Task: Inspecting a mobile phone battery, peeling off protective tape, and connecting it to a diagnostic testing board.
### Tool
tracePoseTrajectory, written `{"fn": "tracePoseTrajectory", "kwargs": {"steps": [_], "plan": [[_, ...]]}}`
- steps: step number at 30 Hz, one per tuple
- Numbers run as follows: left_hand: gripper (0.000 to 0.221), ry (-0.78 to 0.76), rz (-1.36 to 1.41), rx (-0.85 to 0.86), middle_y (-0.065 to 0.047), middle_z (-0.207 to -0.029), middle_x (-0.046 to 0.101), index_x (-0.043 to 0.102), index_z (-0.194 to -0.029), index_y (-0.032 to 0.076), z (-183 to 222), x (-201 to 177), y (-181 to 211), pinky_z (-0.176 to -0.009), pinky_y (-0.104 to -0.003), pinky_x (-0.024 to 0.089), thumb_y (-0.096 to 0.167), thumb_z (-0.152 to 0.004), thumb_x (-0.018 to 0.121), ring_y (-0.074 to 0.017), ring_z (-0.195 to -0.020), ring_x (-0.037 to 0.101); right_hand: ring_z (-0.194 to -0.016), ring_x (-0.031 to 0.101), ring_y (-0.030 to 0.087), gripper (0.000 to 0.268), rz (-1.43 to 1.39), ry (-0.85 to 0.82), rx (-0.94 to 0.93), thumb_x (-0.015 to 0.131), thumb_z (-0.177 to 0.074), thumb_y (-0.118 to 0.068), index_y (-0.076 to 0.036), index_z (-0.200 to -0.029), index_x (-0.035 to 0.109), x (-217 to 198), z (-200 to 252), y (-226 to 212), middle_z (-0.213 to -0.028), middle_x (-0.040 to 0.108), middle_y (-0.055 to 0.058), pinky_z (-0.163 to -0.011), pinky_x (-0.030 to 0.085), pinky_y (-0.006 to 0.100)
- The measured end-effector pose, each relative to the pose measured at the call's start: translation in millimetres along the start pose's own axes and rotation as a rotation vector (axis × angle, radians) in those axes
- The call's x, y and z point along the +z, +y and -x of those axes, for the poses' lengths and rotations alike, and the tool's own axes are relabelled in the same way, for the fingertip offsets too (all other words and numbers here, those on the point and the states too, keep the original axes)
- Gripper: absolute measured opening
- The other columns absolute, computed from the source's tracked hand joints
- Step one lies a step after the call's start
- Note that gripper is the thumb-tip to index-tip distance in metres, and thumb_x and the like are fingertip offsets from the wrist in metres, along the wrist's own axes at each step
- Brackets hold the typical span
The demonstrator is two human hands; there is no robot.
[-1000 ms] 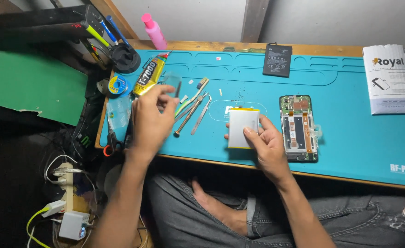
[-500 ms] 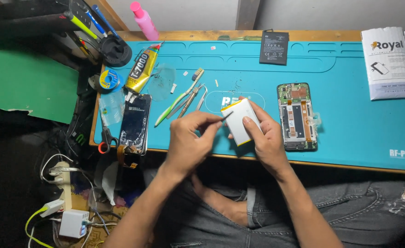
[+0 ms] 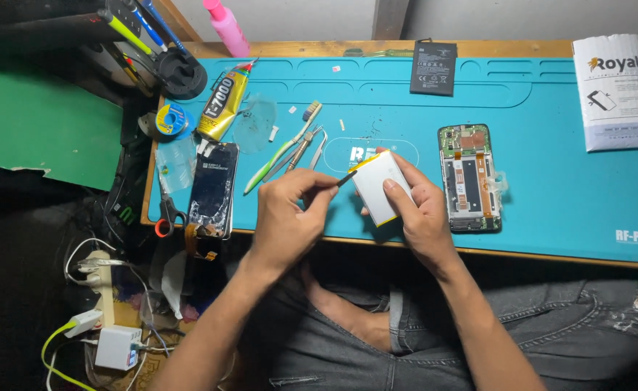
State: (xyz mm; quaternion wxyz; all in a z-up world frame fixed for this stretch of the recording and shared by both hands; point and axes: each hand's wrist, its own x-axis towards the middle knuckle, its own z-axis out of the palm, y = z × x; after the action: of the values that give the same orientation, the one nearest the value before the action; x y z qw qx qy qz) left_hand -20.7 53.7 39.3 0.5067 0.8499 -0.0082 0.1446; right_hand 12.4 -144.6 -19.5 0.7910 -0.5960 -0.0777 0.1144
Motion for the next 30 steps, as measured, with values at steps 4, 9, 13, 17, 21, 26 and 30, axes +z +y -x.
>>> {"fn": "tracePoseTrajectory", "kwargs": {"steps": [4,9,13,17,21,26,30], "plan": [[0.013,-0.042,0.022,0.004,-0.008,-0.072,0.076,0.085,-0.092,0.011,7.0,4.1,-1.5,-0.064,-0.031,0.057,0.000,-0.088,0.080,-0.0211,-0.064,0.073,-0.080,0.082,0.031,0.053,-0.033,0.009,-0.003,0.056,-0.106,-0.012,0.004,-0.156,0.053,-3.4,0.6,6.7,-0.097,0.080,0.027,-0.076,0.069,0.043],[0.015,-0.098,0.044,-0.001,-0.008,-0.071,0.076,0.084,-0.089,0.012,13.6,7.2,1.1,-0.066,-0.032,0.060,-0.002,-0.086,0.081,-0.0245,-0.067,0.075,-0.080,0.076,0.021,0.050,0.040,0.006,-0.017,0.057,-0.106,-0.014,0.003,-0.154,0.057,1.6,1.1,-2.8,-0.101,0.081,0.020,-0.075,0.068,0.038],[0.011,-0.033,-0.008,0.012,-0.008,-0.074,0.076,0.084,-0.092,0.012,9.3,2.1,-2.6,-0.067,-0.033,0.059,0.002,-0.089,0.081,-0.0235,-0.069,0.076,-0.079,0.082,0.029,0.052,-0.014,-0.006,-0.008,0.055,-0.107,-0.013,0.003,-0.156,0.053,2.1,1.9,0.5,-0.098,0.080,0.026,-0.077,0.069,0.041],[0.013,-0.072,0.045,-0.004,-0.009,-0.074,0.078,0.083,-0.092,0.011,15.1,8.4,3.7,-0.061,-0.031,0.059,0.000,-0.086,0.082,-0.0242,-0.068,0.077,-0.084,0.074,0.020,0.051,0.009,0.005,0.018,0.058,-0.105,-0.012,-0.001,-0.155,0.054,-1.9,3.6,0.9,-0.104,0.079,0.018,-0.077,0.066,0.037],[0.010,0.069,0.086,-0.077,-0.010,-0.082,0.079,0.081,-0.103,0.008,8.5,-2.7,8.9,-0.063,-0.029,0.058,0.004,-0.096,0.076,-0.0172,-0.075,0.074,-0.086,0.080,0.029,0.066,-0.006,-0.009,-0.017,0.070,-0.096,0.000,-0.002,-0.153,0.035,-7.4,1.4,11.0,-0.107,0.075,0.023,-0.075,0.068,0.040],[0.009,0.124,0.151,-0.117,-0.008,-0.087,0.079,0.080,-0.107,0.008,5.9,-6.2,19.0,-0.069,-0.028,0.058,0.006,-0.100,0.075,-0.0146,-0.082,0.072,-0.097,0.074,0.015,0.063,0.062,0.011,0.025,0.084,-0.084,0.006,-0.002,-0.143,0.063,3.2,3.1,-2.7,-0.112,0.078,0.013,-0.089,0.065,0.034],[0.009,0.124,0.153,-0.092,-0.008,-0.087,0.078,0.080,-0.107,0.006,7.2,-11.7,21.4,-0.069,-0.028,0.057,0.005,-0.100,0.074,-0.0155,-0.081,0.072,-0.079,0.074,0.010,0.022,0.036,0.042,0.060,0.087,-0.086,0.001,0.003,-0.105,0.075,-10.7,1.4,14.1,-0.084,0.078,0.012,-0.077,0.066,0.027]]}}
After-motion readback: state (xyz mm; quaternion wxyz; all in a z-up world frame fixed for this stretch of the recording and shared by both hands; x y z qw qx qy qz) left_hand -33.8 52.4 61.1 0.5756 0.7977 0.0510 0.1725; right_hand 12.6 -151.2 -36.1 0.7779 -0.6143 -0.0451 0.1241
